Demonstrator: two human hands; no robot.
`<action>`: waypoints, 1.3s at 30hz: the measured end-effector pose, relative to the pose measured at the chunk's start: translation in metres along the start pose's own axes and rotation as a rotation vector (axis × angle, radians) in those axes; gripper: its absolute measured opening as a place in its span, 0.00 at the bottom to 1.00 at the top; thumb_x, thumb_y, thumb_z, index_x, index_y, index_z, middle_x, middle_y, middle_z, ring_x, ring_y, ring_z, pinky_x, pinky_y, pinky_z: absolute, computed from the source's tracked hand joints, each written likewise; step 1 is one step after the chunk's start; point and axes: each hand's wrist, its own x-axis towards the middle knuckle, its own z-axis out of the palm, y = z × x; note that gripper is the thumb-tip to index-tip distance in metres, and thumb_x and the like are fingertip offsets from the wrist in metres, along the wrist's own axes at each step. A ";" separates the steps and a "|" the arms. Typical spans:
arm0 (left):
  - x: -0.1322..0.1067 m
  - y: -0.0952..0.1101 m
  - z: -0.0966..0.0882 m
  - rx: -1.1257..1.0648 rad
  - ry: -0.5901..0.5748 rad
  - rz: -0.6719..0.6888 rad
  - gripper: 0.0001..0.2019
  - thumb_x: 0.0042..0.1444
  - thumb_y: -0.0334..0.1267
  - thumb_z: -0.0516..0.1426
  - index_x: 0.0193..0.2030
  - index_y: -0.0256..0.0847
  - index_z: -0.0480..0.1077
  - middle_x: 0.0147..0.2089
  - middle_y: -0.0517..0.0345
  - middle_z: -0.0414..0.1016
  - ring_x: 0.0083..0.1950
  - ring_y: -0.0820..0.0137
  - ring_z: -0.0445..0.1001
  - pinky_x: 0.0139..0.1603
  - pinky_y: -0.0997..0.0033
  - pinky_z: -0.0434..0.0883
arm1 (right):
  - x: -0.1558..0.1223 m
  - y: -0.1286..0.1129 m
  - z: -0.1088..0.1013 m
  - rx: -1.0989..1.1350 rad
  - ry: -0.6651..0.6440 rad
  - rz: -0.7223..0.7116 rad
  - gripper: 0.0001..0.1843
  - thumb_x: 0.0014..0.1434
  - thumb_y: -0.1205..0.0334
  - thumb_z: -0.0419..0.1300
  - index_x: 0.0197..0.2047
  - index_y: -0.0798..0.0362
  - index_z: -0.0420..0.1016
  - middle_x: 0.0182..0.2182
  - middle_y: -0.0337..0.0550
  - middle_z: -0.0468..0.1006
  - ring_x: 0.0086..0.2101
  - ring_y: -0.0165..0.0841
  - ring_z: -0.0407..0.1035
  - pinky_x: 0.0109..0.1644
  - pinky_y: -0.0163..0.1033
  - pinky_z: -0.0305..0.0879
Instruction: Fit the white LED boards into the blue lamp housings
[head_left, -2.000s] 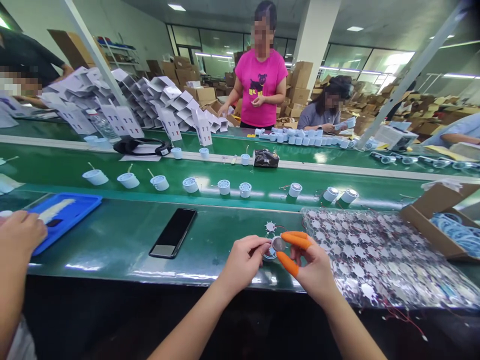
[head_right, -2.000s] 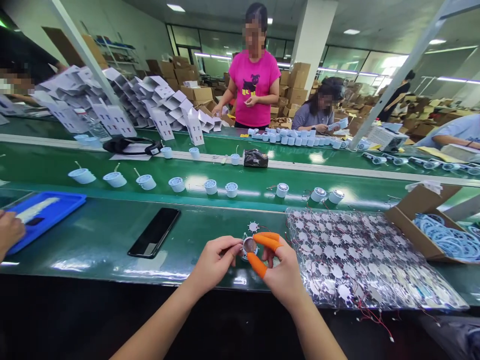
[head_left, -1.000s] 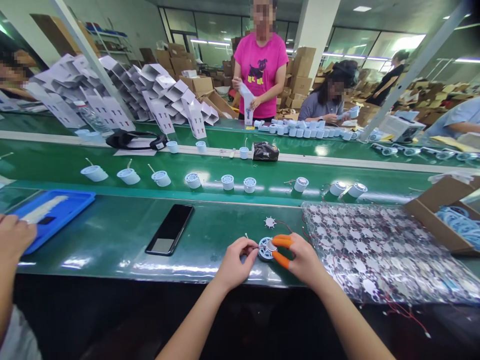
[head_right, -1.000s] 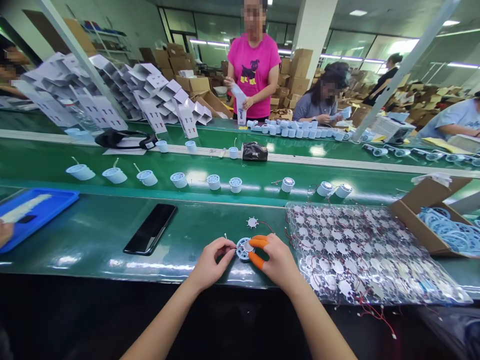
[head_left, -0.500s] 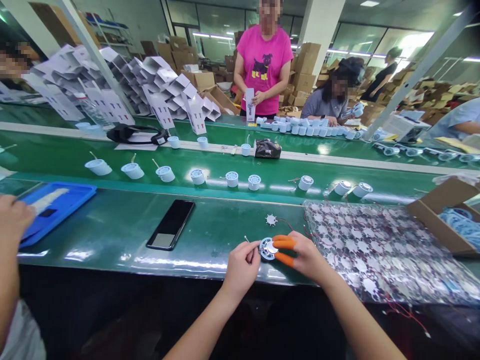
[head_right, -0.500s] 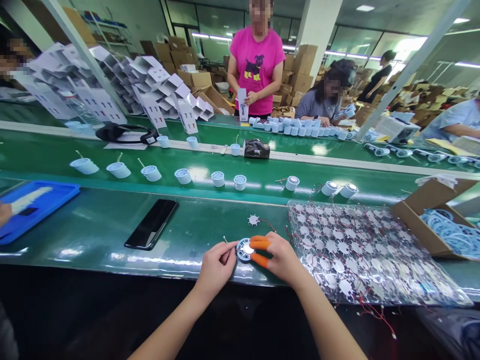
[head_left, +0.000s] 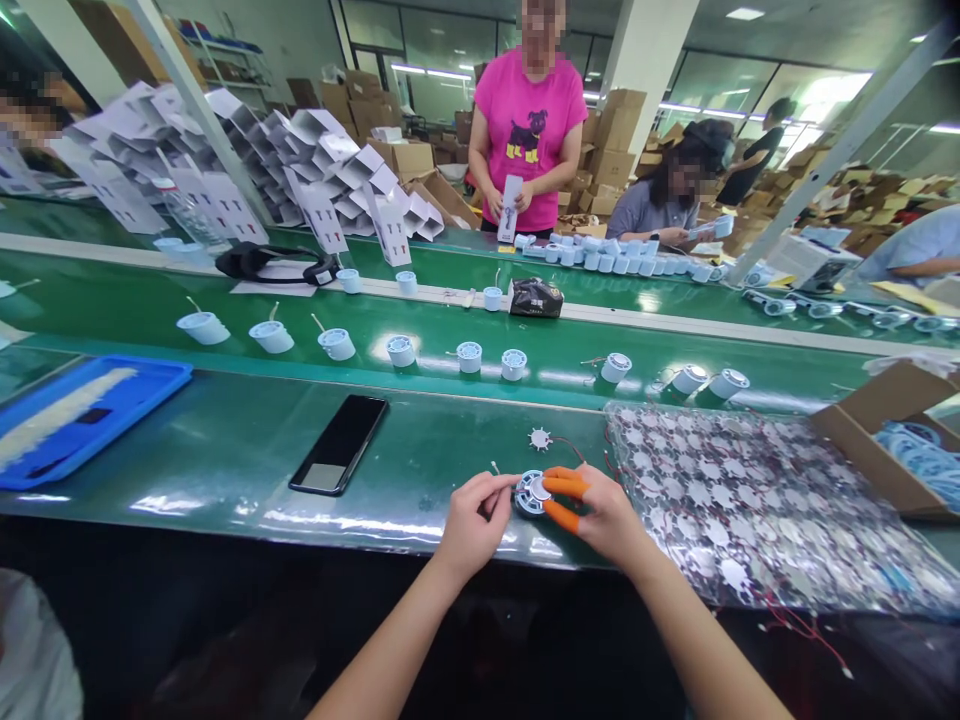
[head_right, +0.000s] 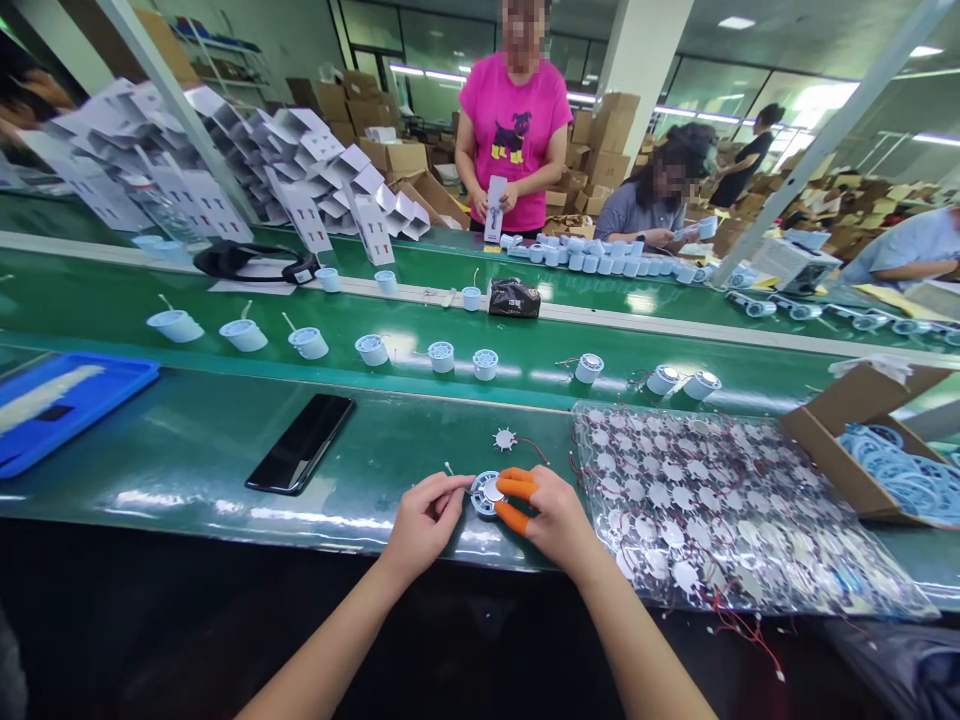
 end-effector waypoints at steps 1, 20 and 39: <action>-0.002 0.001 0.000 -0.014 0.017 -0.023 0.12 0.64 0.35 0.54 0.47 0.39 0.79 0.25 0.65 0.57 0.27 0.74 0.61 0.32 0.74 0.64 | 0.000 0.000 0.000 0.003 -0.001 0.007 0.12 0.64 0.60 0.63 0.51 0.43 0.79 0.49 0.40 0.83 0.37 0.35 0.73 0.45 0.44 0.74; -0.003 -0.007 0.016 0.282 -0.165 -0.081 0.24 0.56 0.25 0.52 0.55 0.45 0.78 0.37 0.53 0.81 0.36 0.67 0.78 0.39 0.70 0.73 | 0.007 -0.010 0.003 0.033 -0.021 0.054 0.11 0.61 0.62 0.66 0.47 0.42 0.81 0.45 0.41 0.83 0.42 0.37 0.75 0.48 0.46 0.75; -0.007 0.004 0.007 0.423 -0.234 -0.124 0.21 0.62 0.29 0.52 0.57 0.47 0.76 0.37 0.55 0.79 0.37 0.67 0.77 0.36 0.70 0.70 | -0.009 -0.030 0.024 -0.133 0.131 0.168 0.10 0.62 0.63 0.64 0.46 0.46 0.84 0.44 0.48 0.83 0.45 0.44 0.75 0.52 0.53 0.72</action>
